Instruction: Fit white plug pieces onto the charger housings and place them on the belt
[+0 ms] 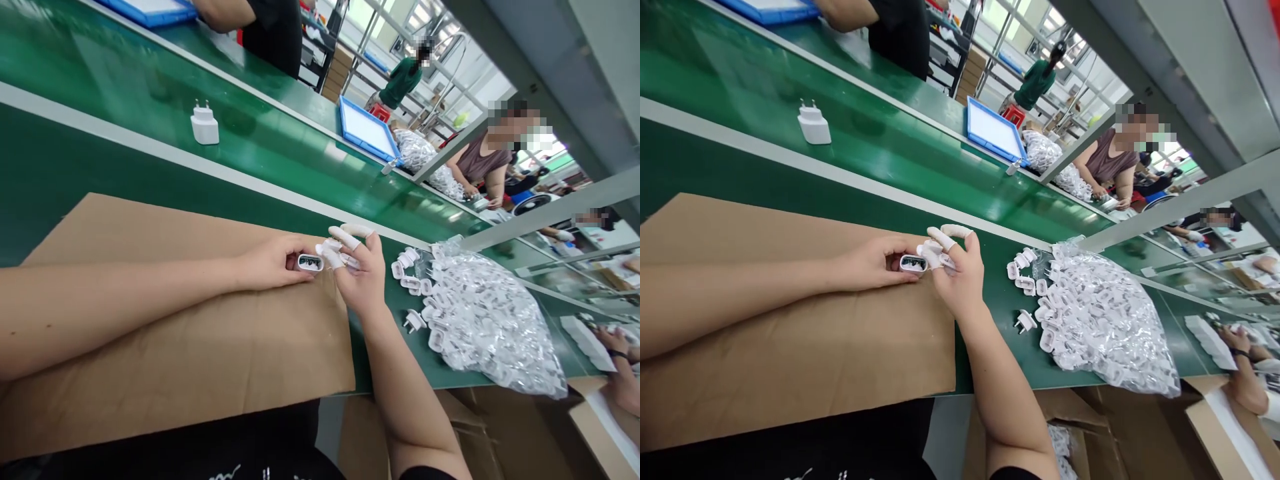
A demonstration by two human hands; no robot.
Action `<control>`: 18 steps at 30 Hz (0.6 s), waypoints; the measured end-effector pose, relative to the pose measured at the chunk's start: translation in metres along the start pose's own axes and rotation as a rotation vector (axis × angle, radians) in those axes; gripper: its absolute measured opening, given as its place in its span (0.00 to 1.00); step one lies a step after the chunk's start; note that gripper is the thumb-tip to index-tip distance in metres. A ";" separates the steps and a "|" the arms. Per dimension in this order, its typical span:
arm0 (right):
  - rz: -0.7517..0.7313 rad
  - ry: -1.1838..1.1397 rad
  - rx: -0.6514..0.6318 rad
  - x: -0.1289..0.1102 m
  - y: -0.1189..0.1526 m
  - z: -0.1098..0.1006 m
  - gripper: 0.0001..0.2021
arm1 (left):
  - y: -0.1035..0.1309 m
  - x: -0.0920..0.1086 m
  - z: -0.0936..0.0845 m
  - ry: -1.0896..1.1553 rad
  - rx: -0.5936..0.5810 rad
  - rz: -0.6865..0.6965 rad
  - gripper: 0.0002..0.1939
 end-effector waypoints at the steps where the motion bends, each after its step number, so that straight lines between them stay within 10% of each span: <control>1: -0.041 0.001 0.009 -0.003 0.001 0.001 0.15 | 0.000 0.002 0.000 0.012 -0.009 0.013 0.16; 9: 0.066 -0.206 -0.074 -0.003 0.003 0.009 0.21 | 0.000 0.007 0.001 0.022 -0.014 0.083 0.17; 18: 0.106 -0.159 -0.135 -0.001 0.000 0.013 0.05 | 0.001 0.013 0.001 -0.009 -0.033 0.049 0.13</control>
Point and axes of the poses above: each hand's wrist, its own y-axis away from the middle knuckle, its own z-axis out of the palm, x = y × z, the point moved 3 cm from there along -y, towards the middle knuckle, and after that the axes turned 9 degrees about -x, right-handed, at the moved point
